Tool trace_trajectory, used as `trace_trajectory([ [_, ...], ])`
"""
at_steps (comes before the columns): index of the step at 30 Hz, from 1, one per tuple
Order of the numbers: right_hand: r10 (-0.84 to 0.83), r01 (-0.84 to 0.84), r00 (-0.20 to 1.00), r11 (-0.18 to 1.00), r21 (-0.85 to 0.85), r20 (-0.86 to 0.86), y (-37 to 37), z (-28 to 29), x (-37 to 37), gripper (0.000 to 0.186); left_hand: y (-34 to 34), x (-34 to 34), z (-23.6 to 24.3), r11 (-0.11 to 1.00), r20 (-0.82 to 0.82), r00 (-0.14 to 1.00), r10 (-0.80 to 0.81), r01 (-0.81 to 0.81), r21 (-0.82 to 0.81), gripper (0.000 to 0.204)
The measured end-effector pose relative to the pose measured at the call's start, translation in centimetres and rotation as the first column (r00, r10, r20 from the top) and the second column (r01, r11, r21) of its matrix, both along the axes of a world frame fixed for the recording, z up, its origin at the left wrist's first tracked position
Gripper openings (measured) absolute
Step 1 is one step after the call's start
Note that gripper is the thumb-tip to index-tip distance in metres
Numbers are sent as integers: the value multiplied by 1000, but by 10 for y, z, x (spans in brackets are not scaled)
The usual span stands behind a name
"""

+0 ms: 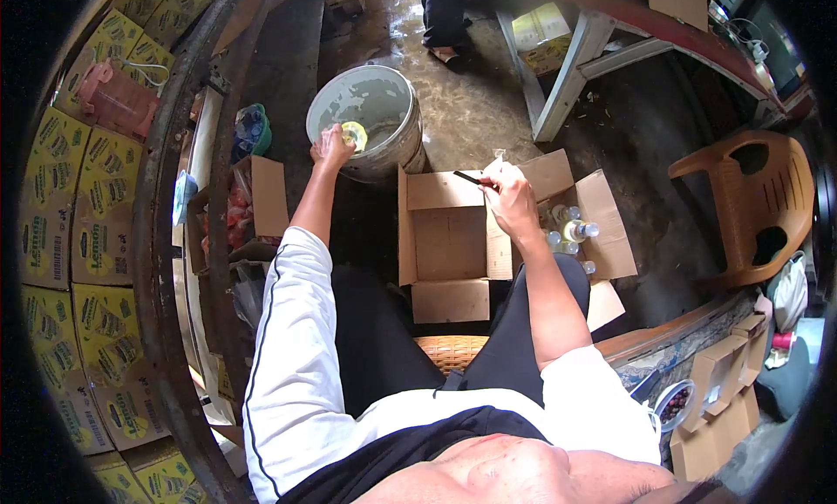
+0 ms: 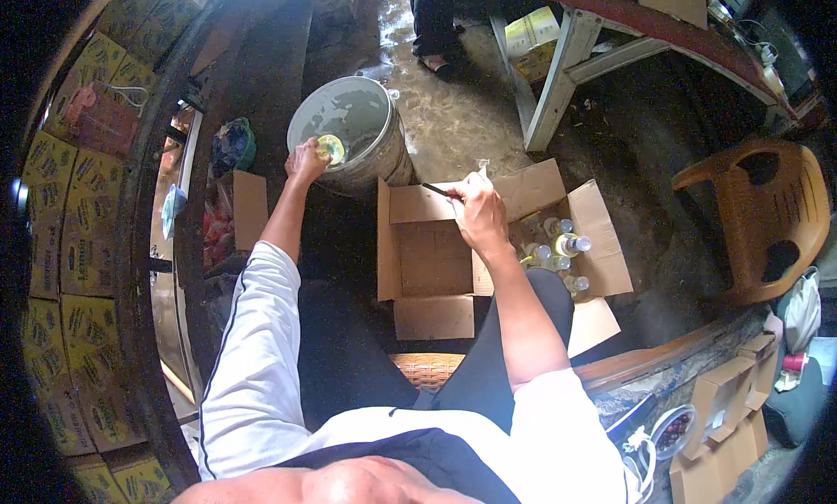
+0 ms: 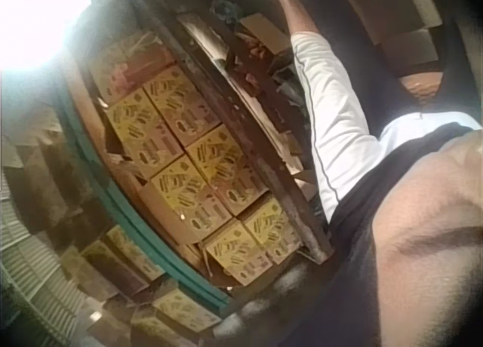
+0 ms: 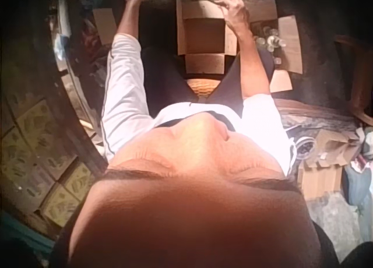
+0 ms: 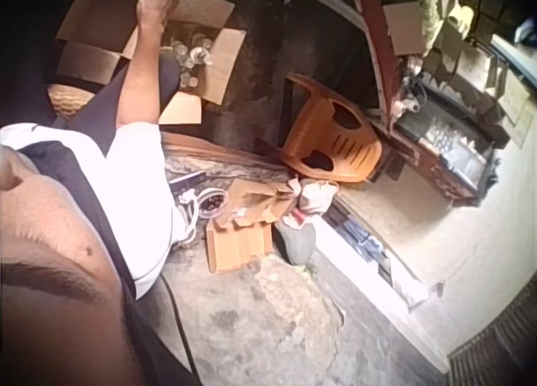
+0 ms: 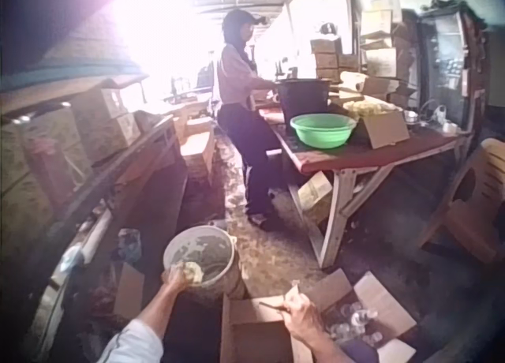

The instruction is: The person sits and picks up plastic bottles from a cardboard box, peels the labels off by hand, and places the bottles and labels into separate containers.

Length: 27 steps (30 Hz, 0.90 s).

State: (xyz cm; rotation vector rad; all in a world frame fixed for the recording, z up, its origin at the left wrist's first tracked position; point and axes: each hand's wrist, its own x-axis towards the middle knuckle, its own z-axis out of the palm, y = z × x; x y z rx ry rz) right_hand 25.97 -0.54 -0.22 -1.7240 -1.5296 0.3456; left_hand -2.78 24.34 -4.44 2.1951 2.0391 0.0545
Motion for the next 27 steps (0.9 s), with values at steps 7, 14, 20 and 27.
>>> trace_trajectory([
  [7, -2, 2, 1000, 1000, -23, 19, 1, -5, -1, 12, -1, 2, 2, 998, -46, 998, -35, 37, 56, 47],
  [14, 2, -2, 1000, 995, -104, 0, 1, -5, -6, 12, 5, -7, 3, 999, -38, 999, 6, -7, -39, 47],
  [20, 13, -12, 1000, 997, -72, 14, 2, -8, -6, 12, 1, -6, 8, 991, -96, 995, 12, -25, -130, 49],
  [27, 21, -19, 999, 998, -62, 26, 1, -17, -4, 12, -34, -6, 11, 995, 127, 989, -78, 68, 79, 54],
])
